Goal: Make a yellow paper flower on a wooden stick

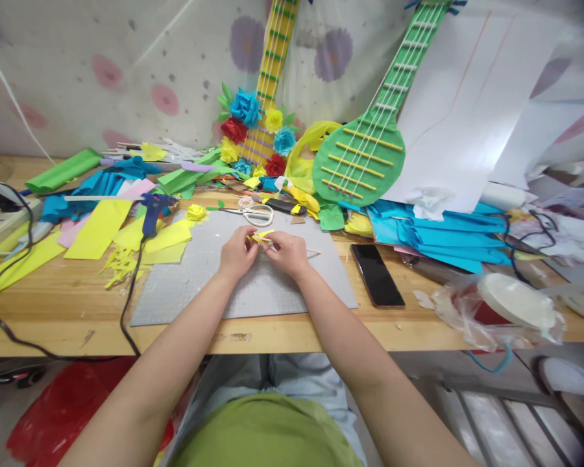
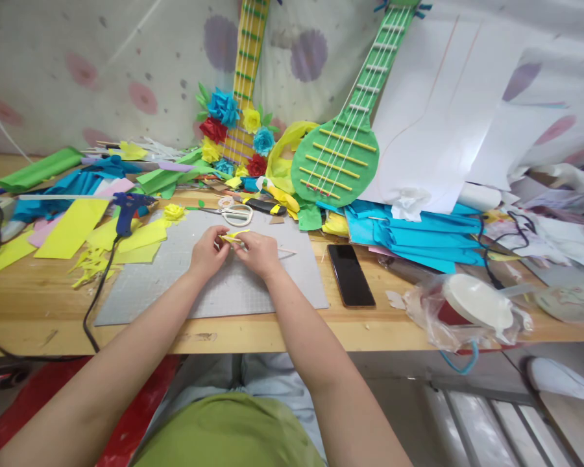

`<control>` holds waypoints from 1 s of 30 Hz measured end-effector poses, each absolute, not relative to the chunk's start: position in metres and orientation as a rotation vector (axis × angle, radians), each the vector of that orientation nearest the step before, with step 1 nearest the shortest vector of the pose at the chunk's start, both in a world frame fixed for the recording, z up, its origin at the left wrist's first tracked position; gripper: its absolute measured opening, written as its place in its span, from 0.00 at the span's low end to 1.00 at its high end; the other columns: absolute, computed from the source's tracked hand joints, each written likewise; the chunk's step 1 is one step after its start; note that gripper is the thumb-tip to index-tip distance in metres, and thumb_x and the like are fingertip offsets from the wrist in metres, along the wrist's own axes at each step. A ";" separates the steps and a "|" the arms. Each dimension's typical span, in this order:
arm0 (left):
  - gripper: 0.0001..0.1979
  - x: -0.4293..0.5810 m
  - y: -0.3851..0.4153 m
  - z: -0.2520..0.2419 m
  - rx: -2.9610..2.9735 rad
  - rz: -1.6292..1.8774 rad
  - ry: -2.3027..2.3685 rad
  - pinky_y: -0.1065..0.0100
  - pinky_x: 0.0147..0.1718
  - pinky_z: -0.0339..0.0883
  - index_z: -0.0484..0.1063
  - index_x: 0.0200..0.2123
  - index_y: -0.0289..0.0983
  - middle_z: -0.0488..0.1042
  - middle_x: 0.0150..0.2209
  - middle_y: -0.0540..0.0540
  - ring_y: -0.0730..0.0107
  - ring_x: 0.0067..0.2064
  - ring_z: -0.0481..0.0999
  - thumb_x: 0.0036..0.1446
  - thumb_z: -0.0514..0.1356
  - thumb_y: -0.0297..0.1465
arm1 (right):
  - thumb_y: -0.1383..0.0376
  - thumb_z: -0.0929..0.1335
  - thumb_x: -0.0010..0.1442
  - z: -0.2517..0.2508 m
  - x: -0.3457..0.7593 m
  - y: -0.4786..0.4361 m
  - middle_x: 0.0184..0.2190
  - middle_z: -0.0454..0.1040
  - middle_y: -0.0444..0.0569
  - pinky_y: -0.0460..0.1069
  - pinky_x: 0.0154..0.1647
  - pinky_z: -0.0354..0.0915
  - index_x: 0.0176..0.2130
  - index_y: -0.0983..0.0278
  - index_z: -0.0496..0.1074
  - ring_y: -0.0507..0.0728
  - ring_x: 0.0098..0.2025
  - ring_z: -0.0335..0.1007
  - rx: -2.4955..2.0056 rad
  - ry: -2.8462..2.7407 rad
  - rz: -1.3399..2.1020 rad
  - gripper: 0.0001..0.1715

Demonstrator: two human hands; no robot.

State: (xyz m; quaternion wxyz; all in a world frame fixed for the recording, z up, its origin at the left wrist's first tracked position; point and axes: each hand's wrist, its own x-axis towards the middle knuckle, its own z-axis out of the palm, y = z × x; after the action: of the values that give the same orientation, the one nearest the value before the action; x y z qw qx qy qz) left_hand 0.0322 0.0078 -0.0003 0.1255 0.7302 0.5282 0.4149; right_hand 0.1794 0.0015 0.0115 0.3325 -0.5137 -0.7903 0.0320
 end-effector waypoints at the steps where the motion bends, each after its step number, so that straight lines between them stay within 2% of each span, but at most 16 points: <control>1: 0.15 0.032 0.008 0.000 2.134 1.204 1.539 0.72 0.29 0.63 0.63 0.41 0.39 0.70 0.37 0.49 0.76 0.30 0.68 0.47 0.53 0.26 | 0.59 0.62 0.56 0.012 0.179 0.001 0.32 0.75 0.45 0.44 0.30 0.56 0.38 0.61 0.72 0.50 0.31 0.67 -1.347 -2.066 0.086 0.13; 30: 0.13 0.032 0.007 0.001 2.278 1.168 1.614 0.72 0.30 0.61 0.64 0.40 0.39 0.70 0.36 0.49 0.75 0.29 0.69 0.49 0.53 0.26 | 0.63 0.62 0.55 0.013 0.179 0.001 0.32 0.75 0.45 0.44 0.32 0.58 0.37 0.60 0.73 0.51 0.32 0.68 -1.333 -2.077 0.113 0.12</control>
State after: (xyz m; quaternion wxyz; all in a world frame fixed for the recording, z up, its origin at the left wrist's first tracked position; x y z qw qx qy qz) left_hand 0.0319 0.0068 0.0010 0.0578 0.7515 0.5325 0.3852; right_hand 0.1793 0.0008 0.0127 0.3293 -0.5094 -0.7938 0.0432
